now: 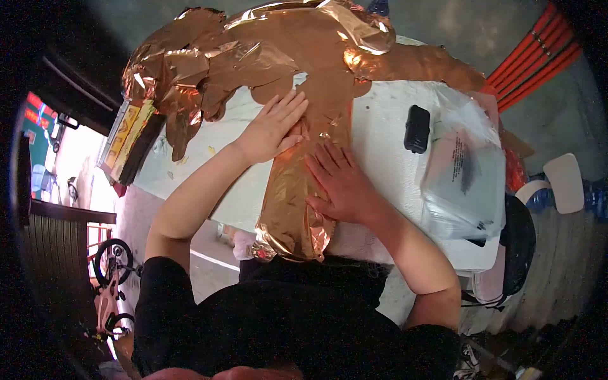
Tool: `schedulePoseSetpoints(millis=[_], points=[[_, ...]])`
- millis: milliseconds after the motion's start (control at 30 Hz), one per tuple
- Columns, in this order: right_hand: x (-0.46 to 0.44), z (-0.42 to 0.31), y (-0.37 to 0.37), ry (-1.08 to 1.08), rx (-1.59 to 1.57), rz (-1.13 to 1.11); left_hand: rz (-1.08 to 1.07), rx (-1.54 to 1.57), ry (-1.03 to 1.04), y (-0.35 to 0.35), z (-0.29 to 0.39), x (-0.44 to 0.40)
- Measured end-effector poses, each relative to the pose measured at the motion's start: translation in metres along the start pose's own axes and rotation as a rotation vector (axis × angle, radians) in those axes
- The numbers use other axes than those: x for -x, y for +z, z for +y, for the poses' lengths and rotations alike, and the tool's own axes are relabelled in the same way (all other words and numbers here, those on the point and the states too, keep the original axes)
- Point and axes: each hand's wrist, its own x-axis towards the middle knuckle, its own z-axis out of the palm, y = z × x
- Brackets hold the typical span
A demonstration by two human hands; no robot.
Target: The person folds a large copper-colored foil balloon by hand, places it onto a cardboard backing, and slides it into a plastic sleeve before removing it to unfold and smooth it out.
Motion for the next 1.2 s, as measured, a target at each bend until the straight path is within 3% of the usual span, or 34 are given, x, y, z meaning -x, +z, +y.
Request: schedulePoseSetpoints(millis=[100,200,667,767,833,1033,1200], points=[[0.001,-0.002,-0.002,0.016,-0.011,-0.027,0.002,0.037,0.059,-0.006,0.012,0.020],[-0.001,-0.001,-0.005,0.028,-0.020,-0.025,-0.216,0.237,0.063,-0.014,0.033,0.047],[0.001,0.001,-0.001,0.008,-0.011,-0.017,-0.311,0.183,0.096,-0.044,0.084,0.107],[0.001,0.002,-0.002,-0.004,0.001,-0.039,-0.320,0.263,0.120,-0.055,0.090,0.119],[0.001,0.003,-0.003,-0.002,0.002,-0.043,-0.367,0.569,0.076,-0.063,0.085,0.127],[0.003,0.004,-0.003,-0.034,0.004,-0.057,-0.287,0.355,-0.037,-0.067,0.078,0.132],[0.008,0.003,-0.006,-0.062,-0.012,-0.053,-0.206,0.459,-0.025,-0.064,0.083,0.122]])
